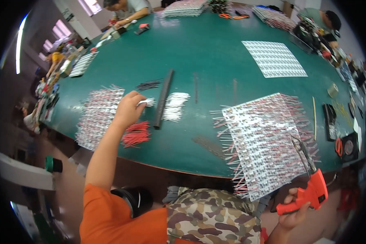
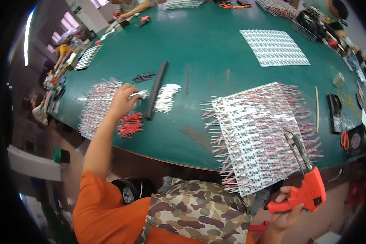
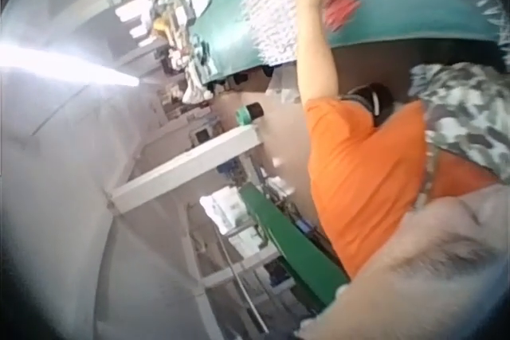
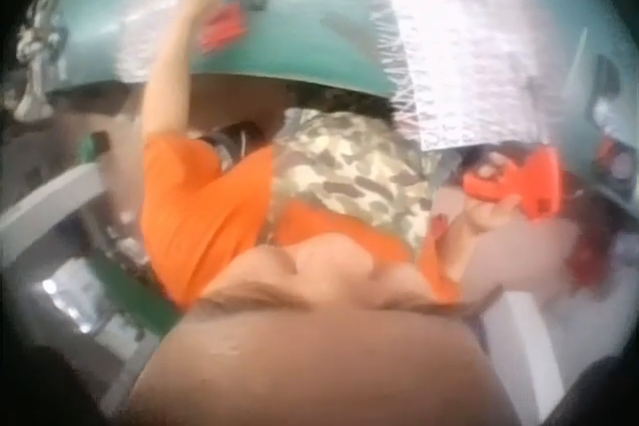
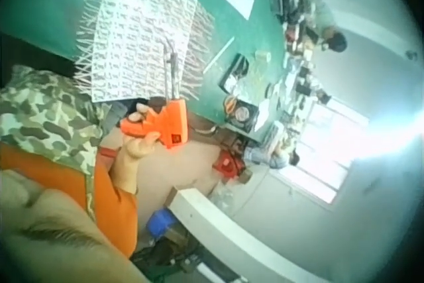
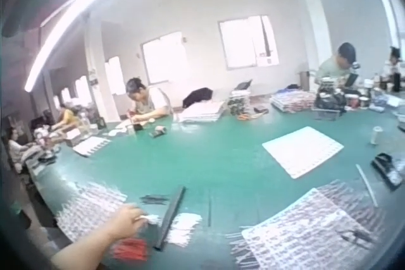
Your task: The person applies glue to wires on an electronic component board using a glue gun.
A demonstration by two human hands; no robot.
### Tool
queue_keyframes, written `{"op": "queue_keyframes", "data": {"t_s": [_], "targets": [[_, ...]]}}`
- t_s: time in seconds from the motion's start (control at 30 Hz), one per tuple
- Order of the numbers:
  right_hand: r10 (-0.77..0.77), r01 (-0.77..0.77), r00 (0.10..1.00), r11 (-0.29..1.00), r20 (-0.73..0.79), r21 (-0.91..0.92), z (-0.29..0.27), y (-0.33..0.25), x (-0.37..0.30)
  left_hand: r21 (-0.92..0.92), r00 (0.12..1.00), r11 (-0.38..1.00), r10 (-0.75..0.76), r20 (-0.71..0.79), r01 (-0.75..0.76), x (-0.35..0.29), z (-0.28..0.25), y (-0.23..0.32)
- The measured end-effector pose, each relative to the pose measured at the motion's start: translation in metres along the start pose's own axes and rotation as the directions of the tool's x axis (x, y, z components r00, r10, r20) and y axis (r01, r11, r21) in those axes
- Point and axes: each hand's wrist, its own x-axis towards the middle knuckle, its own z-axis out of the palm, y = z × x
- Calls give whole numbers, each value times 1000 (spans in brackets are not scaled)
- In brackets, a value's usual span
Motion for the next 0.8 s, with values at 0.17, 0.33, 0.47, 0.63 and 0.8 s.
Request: {"op": "queue_keyframes", "data": {"t_s": [0.17,0.33,0.47,0.63,0.8], "targets": [[3,-3,1000,1000,-5,8,11,-8,-2,-66,972,971,233,17,-232,28,18,44],[-44,47,998,998,53,-51,14,-12,-2,45,912,917,387,137,-396,34,44,60],[-47,49,998,997,42,-62,10,-11,-3,232,903,873,419,93,-429,26,56,60],[-20,20,999,1000,28,-20,5,-7,-3,298,864,818,501,51,-492,20,53,67],[14,-15,1000,999,12,29,5,-6,-2,328,833,772,542,109,-545,24,46,73]]}}
